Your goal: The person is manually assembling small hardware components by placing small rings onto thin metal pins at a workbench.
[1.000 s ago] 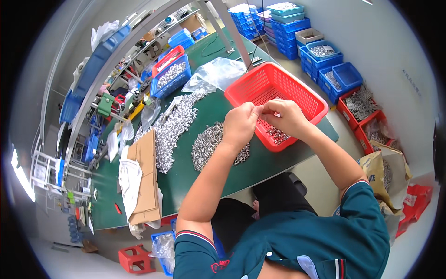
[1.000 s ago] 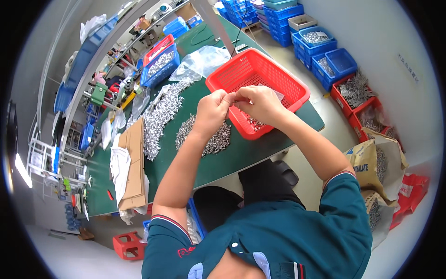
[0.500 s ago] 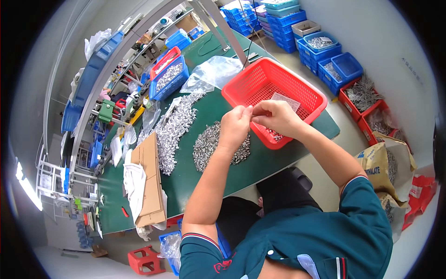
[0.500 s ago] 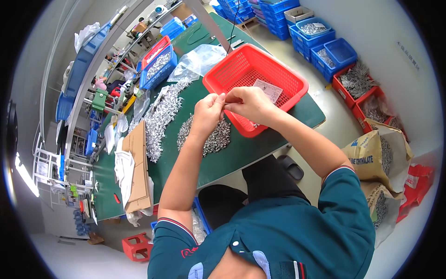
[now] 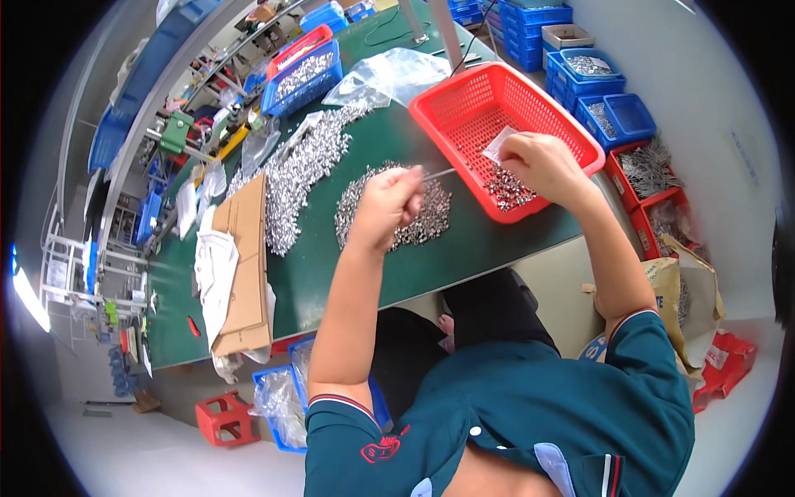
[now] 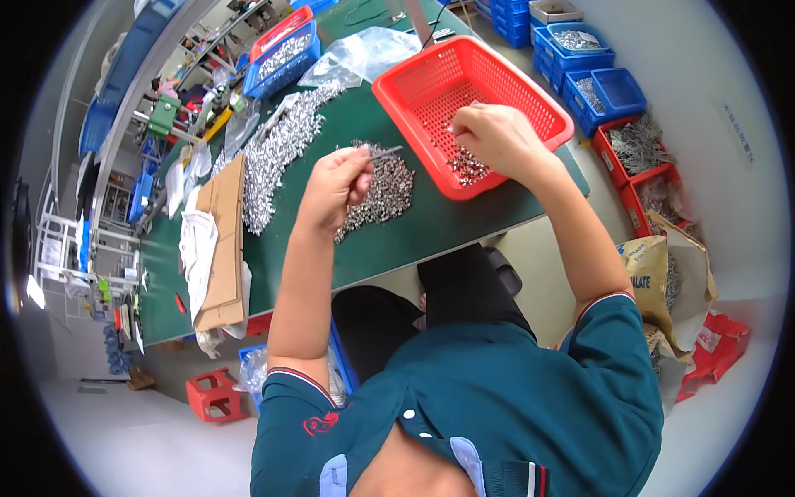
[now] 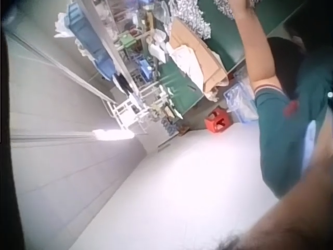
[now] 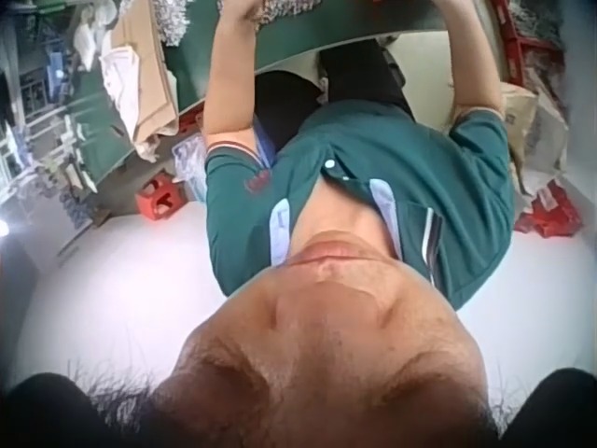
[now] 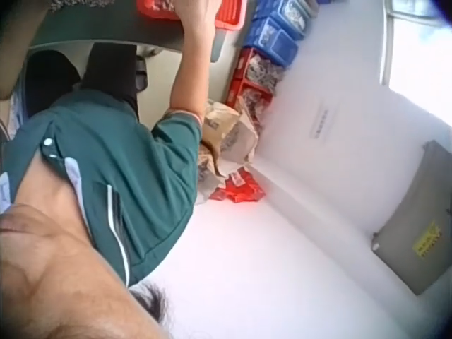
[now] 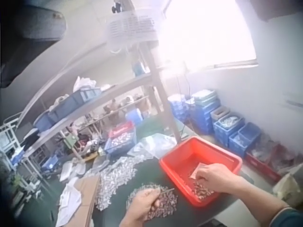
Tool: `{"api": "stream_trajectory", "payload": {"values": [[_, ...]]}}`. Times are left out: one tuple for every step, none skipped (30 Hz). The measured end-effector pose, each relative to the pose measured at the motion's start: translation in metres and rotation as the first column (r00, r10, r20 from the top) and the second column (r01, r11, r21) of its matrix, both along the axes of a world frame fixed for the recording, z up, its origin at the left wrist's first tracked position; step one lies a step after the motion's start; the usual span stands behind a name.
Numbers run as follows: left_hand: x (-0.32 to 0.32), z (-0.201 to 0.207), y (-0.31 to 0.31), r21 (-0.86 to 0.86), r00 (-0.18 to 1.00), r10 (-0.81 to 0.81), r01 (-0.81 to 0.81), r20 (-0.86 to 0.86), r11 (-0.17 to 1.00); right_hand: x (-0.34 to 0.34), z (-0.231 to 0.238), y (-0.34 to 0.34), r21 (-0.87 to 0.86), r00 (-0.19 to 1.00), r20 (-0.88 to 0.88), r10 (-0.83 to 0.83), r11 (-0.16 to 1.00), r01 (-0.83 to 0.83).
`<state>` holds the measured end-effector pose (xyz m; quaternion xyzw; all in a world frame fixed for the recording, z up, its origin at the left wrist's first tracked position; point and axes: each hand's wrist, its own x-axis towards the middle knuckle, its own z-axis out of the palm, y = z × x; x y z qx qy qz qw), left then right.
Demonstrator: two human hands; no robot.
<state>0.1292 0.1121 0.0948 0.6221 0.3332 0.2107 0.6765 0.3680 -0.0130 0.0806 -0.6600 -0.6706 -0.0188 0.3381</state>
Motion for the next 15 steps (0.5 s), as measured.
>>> {"api": "stream_trajectory", "payload": {"values": [[-0.014, -0.005, 0.000, -0.072, 0.999, 0.052, -0.051, 0.012, 0.996, 0.001, -0.003, -0.001, 0.002, 0.995, 0.073, -0.074, 0.997, 0.074], [-0.029, -0.012, 0.002, -0.217, 0.994, 0.044, -0.021, 0.102, 0.976, -0.007, -0.004, -0.004, 0.062, 0.944, 0.257, -0.208, 0.978, 0.199], [-0.043, -0.020, 0.000, -0.306, 0.977, 0.053, 0.012, 0.205, 0.952, -0.016, -0.002, -0.006, 0.132, 0.955, 0.219, -0.198, 0.976, 0.172], [-0.058, -0.030, -0.005, -0.390, 0.950, 0.074, 0.053, 0.303, 0.919, -0.031, 0.004, -0.009, 0.199, 0.967, 0.179, -0.184, 0.969, 0.147], [-0.074, -0.037, -0.012, -0.426, 0.933, 0.099, 0.062, 0.345, 0.903, -0.050, 0.009, -0.014, 0.270, 0.984, 0.143, -0.111, 0.960, 0.069], [-0.086, -0.045, -0.019, -0.428, 0.917, 0.128, 0.050, 0.378, 0.902, -0.070, 0.007, -0.017, 0.246, 0.997, -0.051, 0.055, 0.968, -0.041], [-0.097, -0.051, -0.029, -0.430, 0.898, 0.154, 0.042, 0.411, 0.902, -0.088, 0.002, -0.020, 0.252, 0.970, -0.135, 0.201, 0.954, -0.163], [-0.108, -0.057, -0.040, -0.434, 0.887, 0.192, 0.011, 0.421, 0.901, -0.106, -0.003, -0.020, 0.236, 0.938, -0.170, 0.301, 0.937, -0.257], [-0.116, -0.063, -0.050, -0.435, 0.881, 0.224, -0.023, 0.417, 0.900, -0.119, -0.015, -0.018, 0.121, 0.932, -0.201, 0.300, 0.952, -0.281], [-0.123, -0.069, -0.062, -0.435, 0.873, 0.254, -0.055, 0.415, 0.899, -0.125, -0.028, -0.013, 0.080, 0.944, -0.182, 0.276, 0.961, -0.266], [-0.129, -0.075, -0.072, -0.454, 0.873, 0.294, -0.096, 0.390, 0.886, -0.128, -0.045, -0.004, 0.041, 0.953, -0.163, 0.254, 0.967, -0.251], [-0.134, -0.081, -0.082, -0.475, 0.870, 0.320, -0.117, 0.374, 0.872, -0.128, -0.063, 0.004, 0.044, 0.962, -0.165, 0.218, 0.976, -0.213], [-0.139, -0.087, -0.092, -0.493, 0.865, 0.351, -0.143, 0.359, 0.858, -0.130, -0.073, 0.010, 0.029, 0.967, -0.164, 0.197, 0.980, -0.195], [-0.144, -0.094, -0.103, -0.508, 0.861, 0.383, -0.178, 0.334, 0.843, -0.133, -0.078, 0.013, 0.010, 0.971, -0.162, 0.174, 0.985, -0.175], [-0.147, -0.101, -0.111, -0.484, 0.859, 0.413, -0.235, 0.302, 0.843, -0.136, -0.079, 0.016, 0.001, 0.980, -0.125, 0.152, 0.988, -0.153]]}}
